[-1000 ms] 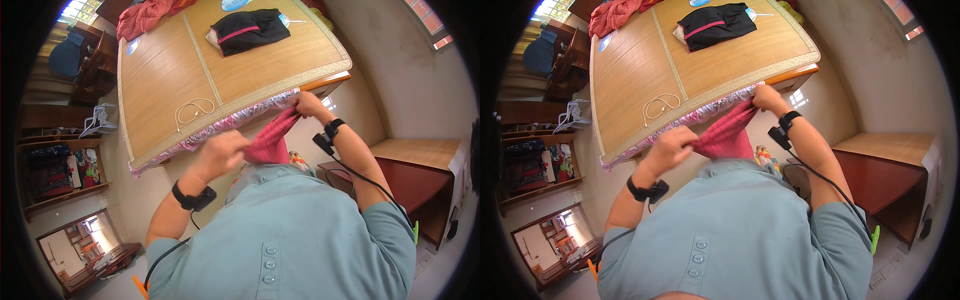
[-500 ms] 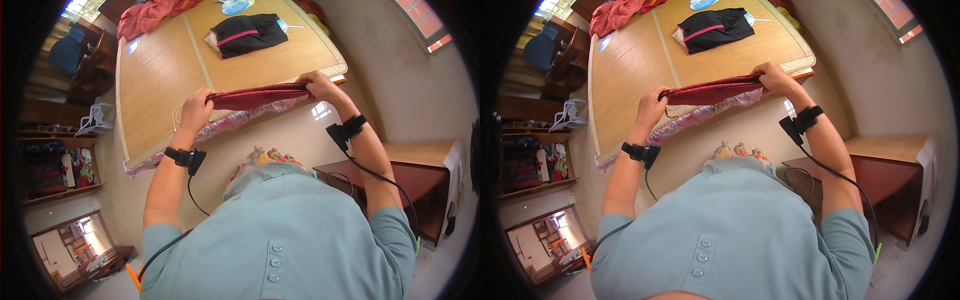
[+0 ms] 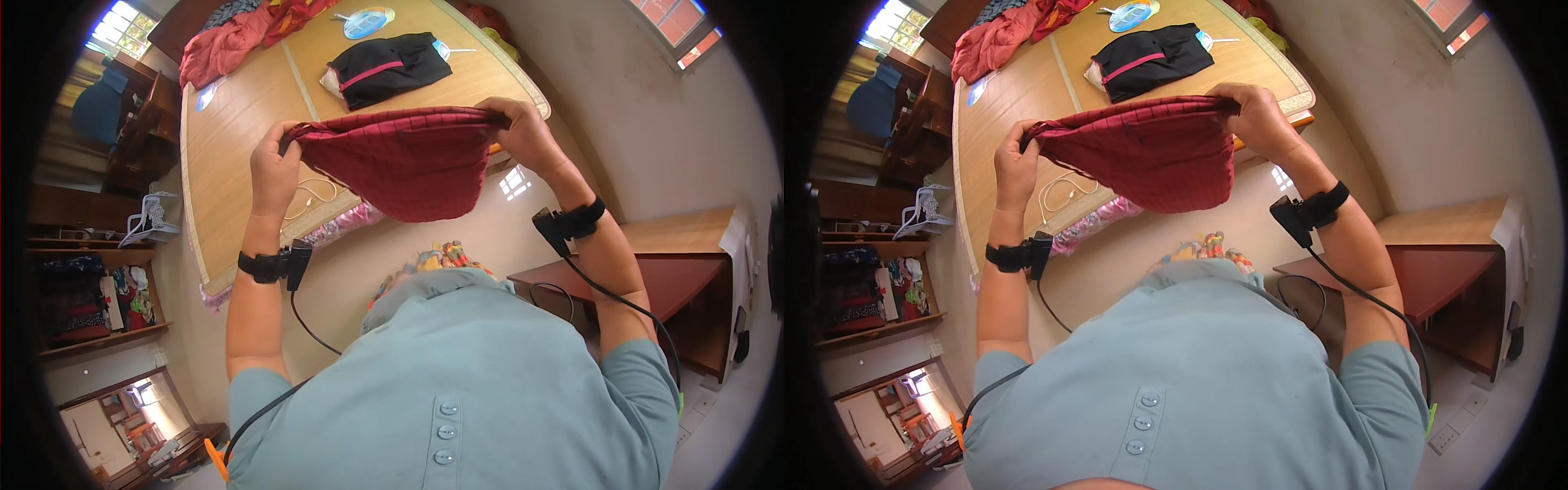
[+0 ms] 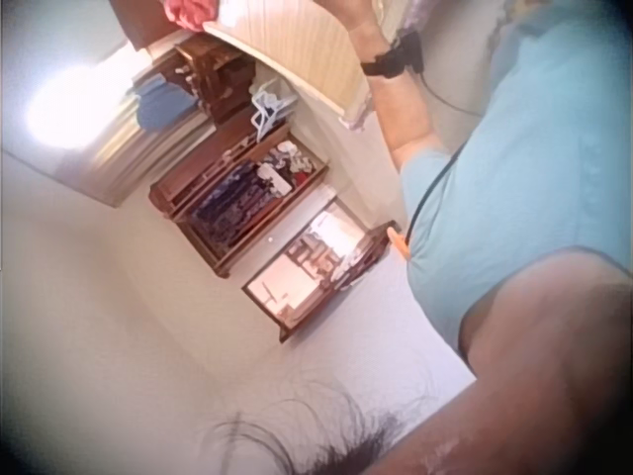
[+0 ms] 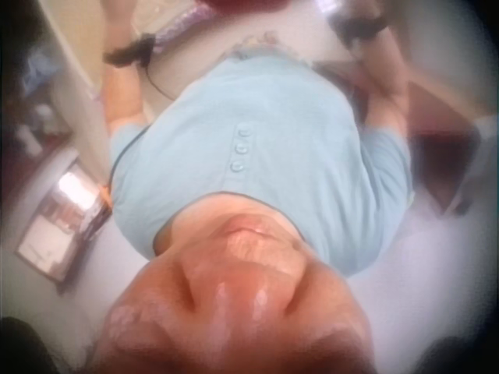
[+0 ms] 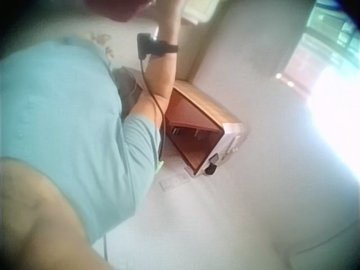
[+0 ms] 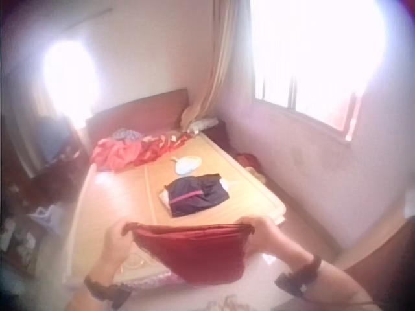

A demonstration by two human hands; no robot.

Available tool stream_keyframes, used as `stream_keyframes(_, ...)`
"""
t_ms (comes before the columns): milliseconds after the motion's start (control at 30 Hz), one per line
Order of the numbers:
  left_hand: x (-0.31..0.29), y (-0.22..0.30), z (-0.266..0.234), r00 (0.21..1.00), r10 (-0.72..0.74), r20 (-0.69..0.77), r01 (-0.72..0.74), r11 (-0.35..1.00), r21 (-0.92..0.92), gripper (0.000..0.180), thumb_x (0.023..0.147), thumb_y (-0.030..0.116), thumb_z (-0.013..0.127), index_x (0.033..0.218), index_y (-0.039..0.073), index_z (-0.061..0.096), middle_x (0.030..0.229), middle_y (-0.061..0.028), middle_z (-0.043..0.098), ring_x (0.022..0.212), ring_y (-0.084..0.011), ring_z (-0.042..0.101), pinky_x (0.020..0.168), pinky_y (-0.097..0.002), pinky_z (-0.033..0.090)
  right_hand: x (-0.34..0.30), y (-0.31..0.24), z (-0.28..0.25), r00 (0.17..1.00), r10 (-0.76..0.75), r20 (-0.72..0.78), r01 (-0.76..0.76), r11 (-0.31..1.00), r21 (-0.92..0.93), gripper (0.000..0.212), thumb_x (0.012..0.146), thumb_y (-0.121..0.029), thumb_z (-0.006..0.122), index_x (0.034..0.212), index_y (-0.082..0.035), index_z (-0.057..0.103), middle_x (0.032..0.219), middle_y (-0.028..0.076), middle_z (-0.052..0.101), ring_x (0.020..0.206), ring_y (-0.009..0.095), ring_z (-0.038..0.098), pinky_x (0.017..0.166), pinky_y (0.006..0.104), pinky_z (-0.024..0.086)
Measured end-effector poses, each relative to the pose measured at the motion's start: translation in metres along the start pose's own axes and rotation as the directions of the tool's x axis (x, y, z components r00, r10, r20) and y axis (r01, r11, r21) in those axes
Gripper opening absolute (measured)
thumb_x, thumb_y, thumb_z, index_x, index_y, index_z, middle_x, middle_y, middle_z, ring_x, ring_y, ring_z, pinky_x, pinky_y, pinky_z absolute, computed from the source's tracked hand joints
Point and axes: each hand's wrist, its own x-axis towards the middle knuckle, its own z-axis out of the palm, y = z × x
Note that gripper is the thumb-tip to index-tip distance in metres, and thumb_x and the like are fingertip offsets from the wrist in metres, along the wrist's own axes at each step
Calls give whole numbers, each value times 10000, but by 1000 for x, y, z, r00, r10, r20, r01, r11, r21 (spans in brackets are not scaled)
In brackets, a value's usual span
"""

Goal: Folding various items of clothing on a bed and placing them into a cupboard.

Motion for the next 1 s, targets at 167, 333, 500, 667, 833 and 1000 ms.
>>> stream_keyframes(167,-28,-4,2,954,-172,246,130,976,176,200,862,-36,528,1030,-9,632,894,-24,657,842,-100,600,773,-238,486,-5,24,4,995,36,98,-1,940,-340,243,769,121,555,967,15,647,821,74,680,773,130,639,717,286,514)
stream_keyframes(333,-41,-3,-2,951,-213,226,237,968,-81,182,872,-35,522,1022,-13,623,885,-6,643,826,-72,584,755,-220,481,-11,32,-1,950,179,255,-216,968,128,267,648,88,528,888,38,633,777,86,661,776,120,628,727,297,506)
stream_keyframes(500,-56,36,-2,876,-227,426,251,968,-1,200,823,-25,520,994,-21,624,824,-33,638,760,-94,579,701,-247,477,-23,33,3,834,169,526,-82,979,-184,278,643,50,601,912,23,666,784,144,678,742,193,636,697,311,502)
stream_keyframes(667,-89,50,-4,761,-96,642,42,994,100,251,801,-2,533,1040,-15,608,816,-110,632,755,-170,573,722,-279,463,-39,41,-2,653,236,720,-122,971,-207,285,609,22,660,894,11,665,755,146,665,702,220,632,672,338,496)
stream_keyframes(833,-120,58,-5,631,-197,750,155,980,127,208,805,-6,552,1005,-7,609,791,-115,610,733,-175,567,700,-281,461,-74,27,45,332,206,920,-78,978,-191,382,639,-167,716,976,-1,645,801,131,661,729,238,632,677,345,503)
stream_keyframes(1000,-114,67,-10,588,-235,774,170,971,165,201,805,-4,552,996,-1,612,772,-106,598,710,-167,552,674,-280,453,-85,-2,59,621,52,782,-48,998,-28,473,670,-194,674,1105,-22,603,884,157,686,822,281,655,763,357,517)
